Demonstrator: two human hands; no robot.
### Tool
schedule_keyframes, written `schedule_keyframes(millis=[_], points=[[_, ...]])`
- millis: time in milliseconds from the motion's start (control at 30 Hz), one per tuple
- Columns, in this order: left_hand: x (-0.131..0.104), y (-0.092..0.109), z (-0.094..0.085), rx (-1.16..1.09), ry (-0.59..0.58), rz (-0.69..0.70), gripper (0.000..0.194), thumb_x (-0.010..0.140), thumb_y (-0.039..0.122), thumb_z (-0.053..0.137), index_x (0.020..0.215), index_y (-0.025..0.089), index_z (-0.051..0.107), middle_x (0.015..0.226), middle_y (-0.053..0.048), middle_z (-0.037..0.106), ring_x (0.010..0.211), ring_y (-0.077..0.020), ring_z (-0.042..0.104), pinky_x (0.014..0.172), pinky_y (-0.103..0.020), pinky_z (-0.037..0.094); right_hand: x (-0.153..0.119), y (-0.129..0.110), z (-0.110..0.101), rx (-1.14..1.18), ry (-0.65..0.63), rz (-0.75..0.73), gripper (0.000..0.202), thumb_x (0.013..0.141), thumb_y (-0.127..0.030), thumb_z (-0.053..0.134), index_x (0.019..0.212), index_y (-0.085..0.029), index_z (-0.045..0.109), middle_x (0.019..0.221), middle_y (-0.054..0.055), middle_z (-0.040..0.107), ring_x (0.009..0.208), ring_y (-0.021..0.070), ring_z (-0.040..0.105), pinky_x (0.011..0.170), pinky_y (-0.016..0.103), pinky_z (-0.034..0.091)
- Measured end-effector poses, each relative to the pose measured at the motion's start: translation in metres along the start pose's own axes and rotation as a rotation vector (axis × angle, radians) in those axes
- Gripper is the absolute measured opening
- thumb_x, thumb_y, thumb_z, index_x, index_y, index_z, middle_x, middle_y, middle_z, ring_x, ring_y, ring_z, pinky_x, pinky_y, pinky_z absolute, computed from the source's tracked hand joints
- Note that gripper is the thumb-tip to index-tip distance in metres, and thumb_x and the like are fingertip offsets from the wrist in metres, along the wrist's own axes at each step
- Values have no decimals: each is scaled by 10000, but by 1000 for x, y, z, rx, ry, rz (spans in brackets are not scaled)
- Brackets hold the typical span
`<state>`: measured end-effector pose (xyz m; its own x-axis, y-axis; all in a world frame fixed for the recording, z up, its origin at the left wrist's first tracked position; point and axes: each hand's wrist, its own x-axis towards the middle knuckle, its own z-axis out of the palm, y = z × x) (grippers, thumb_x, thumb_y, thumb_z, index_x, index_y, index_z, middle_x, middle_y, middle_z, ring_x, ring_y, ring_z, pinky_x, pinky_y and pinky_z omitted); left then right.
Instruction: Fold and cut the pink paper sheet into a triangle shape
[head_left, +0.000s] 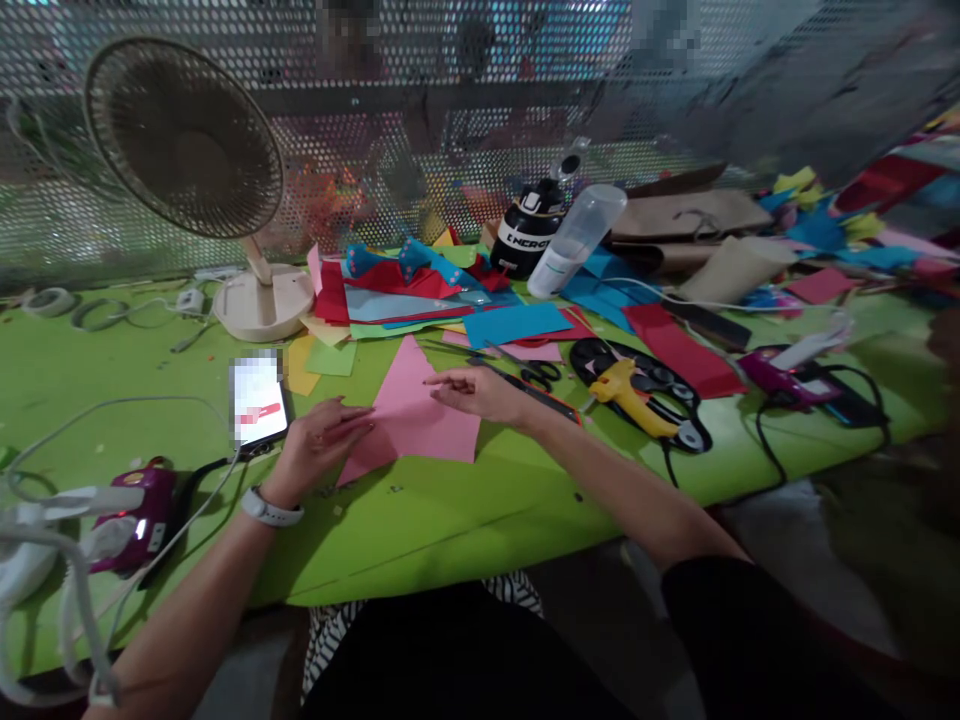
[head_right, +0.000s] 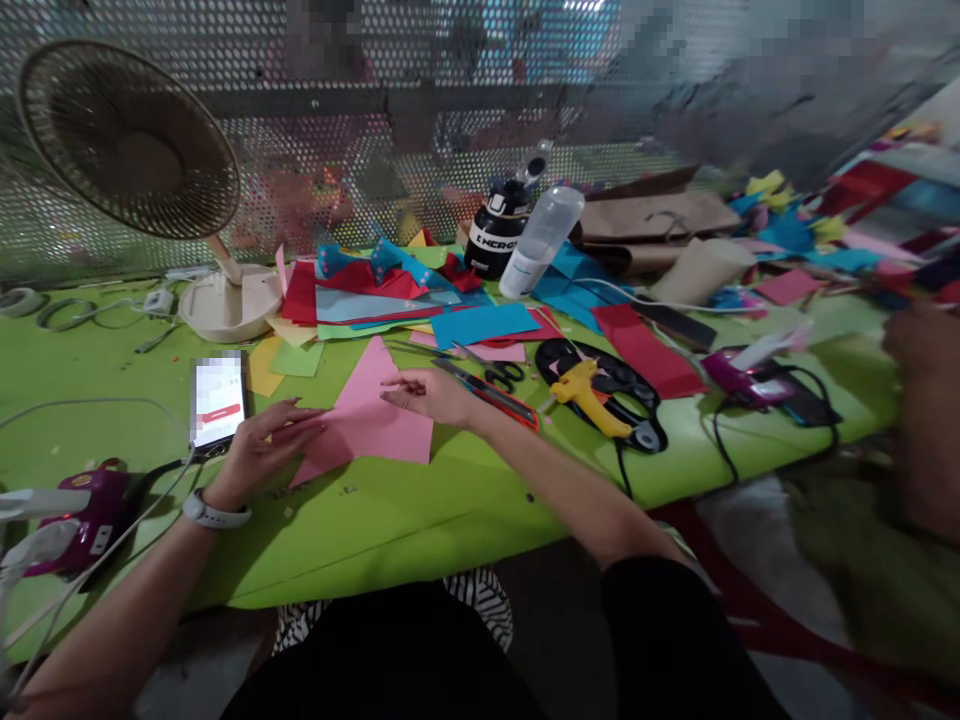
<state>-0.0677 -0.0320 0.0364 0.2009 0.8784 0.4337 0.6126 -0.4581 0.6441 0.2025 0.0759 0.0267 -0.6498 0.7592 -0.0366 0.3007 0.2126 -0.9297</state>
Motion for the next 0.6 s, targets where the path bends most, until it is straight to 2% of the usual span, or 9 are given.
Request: schedule_keyframes(millis=[67, 133, 200, 267, 367, 433, 533, 600], points=[[-1, 2, 1, -12, 2, -24, 270, 899, 403, 632, 1088, 223, 699, 1054, -54, 748, 973, -194, 693, 1023, -453, 518, -2, -6, -5, 20, -99, -7, 590, 800, -501, 675, 1241, -112, 641, 856, 66, 720, 752, 153, 646, 680, 279, 503], [-1, 4, 2, 2, -4, -51, 358, 892, 431, 634, 1177, 216, 655, 1115, -75, 724, 1026, -212, 681, 982, -442, 547, -4, -10, -14, -49, -94, -19, 526, 806, -465, 679, 1217, -138, 664, 879, 65, 732, 796, 168, 662, 711, 290, 507], [-2, 4, 4, 63, -14, -91, 491, 888, 463, 629, 1303, 208, 567, 1220, -108, 671, 1109, -238, 652, 969, -438, 555, -4, -9, -28, -157, 24, -28, 402, 825, -428, 660, 1129, -171, 713, 992, 78, 742, 895, 196, 676, 784, 320, 515], [-2, 1, 7, 170, -69, -120, 560, 908, 475, 592, 1388, 205, 486, 1321, -133, 605, 1181, -257, 615, 994, -447, 538, -4, 0, -48, -255, 207, -16, 337, 838, -407, 638, 1076, -187, 730, 1072, 88, 737, 969, 228, 676, 844, 360, 517], [-4, -5, 11, 318, -234, -71, 567, 940, 484, 527, 1424, 197, 457, 1425, -141, 532, 1292, -269, 536, 1077, -464, 467, -4, 22, -82, -388, 458, 74, 301, 839, -369, 626, 1051, -181, 727, 1026, 100, 748, 990, 265, 680, 858, 402, 526], [-5, -8, 14, 375, -360, 14, 585, 952, 512, 490, 1446, 204, 436, 1497, -123, 464, 1391, -265, 430, 1149, -467, 377, -4, 36, -100, -523, 562, 180, 266, 838, -324, 617, 1034, -181, 727, 1014, 104, 747, 993, 282, 681, 856, 421, 531], [-8, -9, 17, 455, -492, 104, 622, 973, 552, 406, 1494, 214, 365, 1563, -94, 354, 1459, -241, 309, 1211, -460, 246, -6, 44, -108, -788, 718, 273, 306, 834, -262, 613, 1102, -147, 704, 1049, 148, 727, 1041, 331, 652, 896, 492, 506], [-9, -8, 18, 502, -519, 125, 652, 977, 568, 374, 1511, 196, 331, 1570, -100, 325, 1464, -238, 295, 1220, -457, 209, -6, 37, -97, -926, 817, 161, 370, 851, -253, 602, 1193, -125, 663, 1152, 185, 686, 1134, 361, 598, 956, 545, 460]])
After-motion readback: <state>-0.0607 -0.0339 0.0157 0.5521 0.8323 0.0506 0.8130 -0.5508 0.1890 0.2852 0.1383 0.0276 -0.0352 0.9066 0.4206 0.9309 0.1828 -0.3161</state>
